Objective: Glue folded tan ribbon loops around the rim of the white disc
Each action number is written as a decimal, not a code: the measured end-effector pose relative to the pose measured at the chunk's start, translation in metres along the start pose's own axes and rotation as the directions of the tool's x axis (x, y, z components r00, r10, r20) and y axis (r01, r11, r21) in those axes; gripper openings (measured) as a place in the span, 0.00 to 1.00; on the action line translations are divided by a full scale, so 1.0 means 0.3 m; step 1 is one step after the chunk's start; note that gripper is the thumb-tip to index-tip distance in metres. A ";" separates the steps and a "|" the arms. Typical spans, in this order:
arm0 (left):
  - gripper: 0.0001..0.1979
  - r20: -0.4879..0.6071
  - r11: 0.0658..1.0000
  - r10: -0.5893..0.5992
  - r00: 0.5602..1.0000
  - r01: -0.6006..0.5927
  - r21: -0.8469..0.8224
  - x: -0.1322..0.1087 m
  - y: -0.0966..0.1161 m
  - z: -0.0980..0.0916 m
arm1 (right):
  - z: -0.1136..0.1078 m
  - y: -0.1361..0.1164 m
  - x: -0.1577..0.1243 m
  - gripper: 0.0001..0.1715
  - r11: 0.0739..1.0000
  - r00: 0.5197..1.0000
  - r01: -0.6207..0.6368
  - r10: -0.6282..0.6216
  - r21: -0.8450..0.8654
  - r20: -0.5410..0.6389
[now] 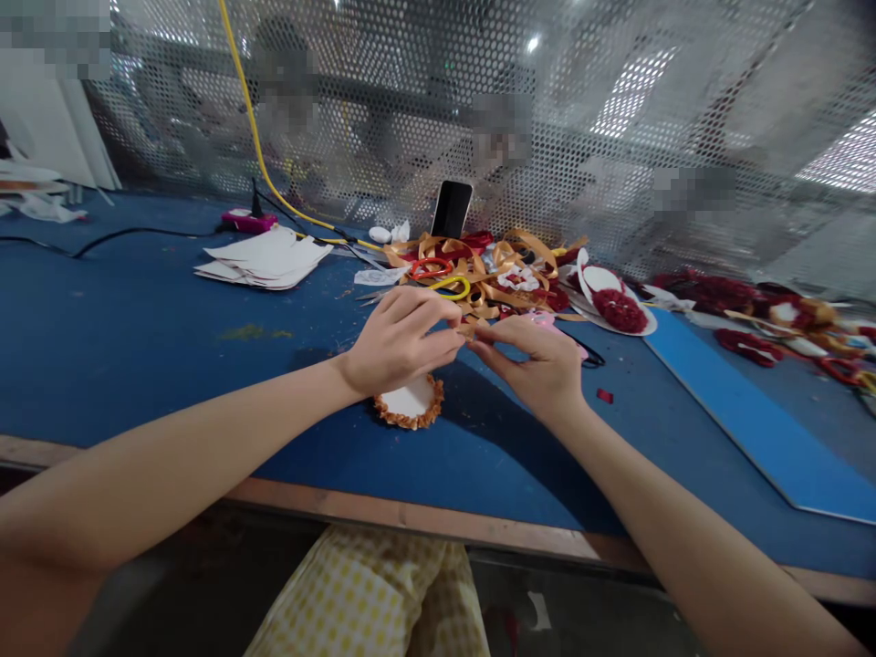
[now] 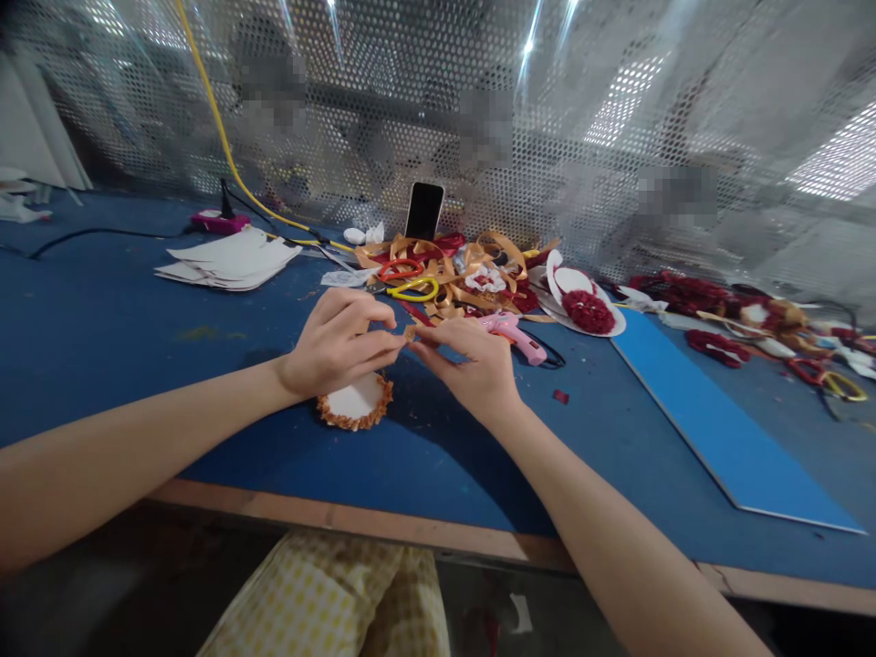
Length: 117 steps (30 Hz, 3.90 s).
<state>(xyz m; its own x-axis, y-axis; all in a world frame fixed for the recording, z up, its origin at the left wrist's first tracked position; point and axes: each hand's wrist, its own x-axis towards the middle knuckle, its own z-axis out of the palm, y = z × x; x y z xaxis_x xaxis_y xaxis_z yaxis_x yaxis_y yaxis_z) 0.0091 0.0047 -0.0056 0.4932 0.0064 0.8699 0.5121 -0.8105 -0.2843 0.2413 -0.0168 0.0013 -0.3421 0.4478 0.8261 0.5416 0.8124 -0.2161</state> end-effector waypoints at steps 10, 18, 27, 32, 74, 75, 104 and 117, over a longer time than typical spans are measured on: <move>0.05 -0.005 1.000 0.022 1.000 -0.022 0.013 0.006 0.001 -0.002 | -0.006 -0.030 0.013 0.10 0.999 0.998 0.052 -0.052 0.003 -0.020; 0.04 -0.013 1.000 0.021 1.000 -0.021 -0.016 0.005 0.001 0.000 | 0.001 -0.013 0.018 0.13 0.978 0.977 0.210 -0.210 -0.006 -0.044; 0.04 0.032 0.998 -0.026 0.999 0.028 -0.053 0.002 0.007 0.000 | -0.002 -0.020 0.022 0.11 0.981 0.980 0.196 -0.196 -0.016 -0.033; 0.09 0.130 0.899 -0.349 0.928 0.370 -0.232 0.016 0.026 0.012 | -0.007 -0.034 0.026 0.12 0.992 0.987 0.123 -0.119 0.033 -0.111; 0.16 0.427 0.037 -0.656 0.622 0.592 -0.805 0.028 0.059 0.050 | -0.007 -0.058 0.015 0.04 0.978 0.994 -0.026 0.049 0.209 -0.103; 0.16 0.429 0.041 -0.654 0.623 0.596 -0.802 0.027 0.058 0.051 | -0.008 -0.059 0.018 0.04 0.981 0.993 -0.025 0.046 0.191 -0.107; 0.06 0.360 0.392 -0.591 0.722 0.647 -0.654 0.044 0.058 0.003 | -0.006 -0.062 0.024 0.05 0.990 0.995 0.006 0.008 0.142 -0.099; 0.04 0.248 0.690 -0.492 0.835 0.547 -0.474 0.035 0.051 -0.009 | 0.004 -0.035 0.014 0.06 0.996 0.996 0.088 -0.087 0.023 -0.025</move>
<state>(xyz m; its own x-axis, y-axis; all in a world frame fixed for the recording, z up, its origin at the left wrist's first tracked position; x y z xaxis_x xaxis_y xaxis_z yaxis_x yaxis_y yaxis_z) 0.0202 -0.0091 0.0003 0.3342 0.5492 0.7659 0.2901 -0.8331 0.4709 0.2332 -0.0230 0.0065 -0.3684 0.3655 0.8548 0.4916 0.8570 -0.1545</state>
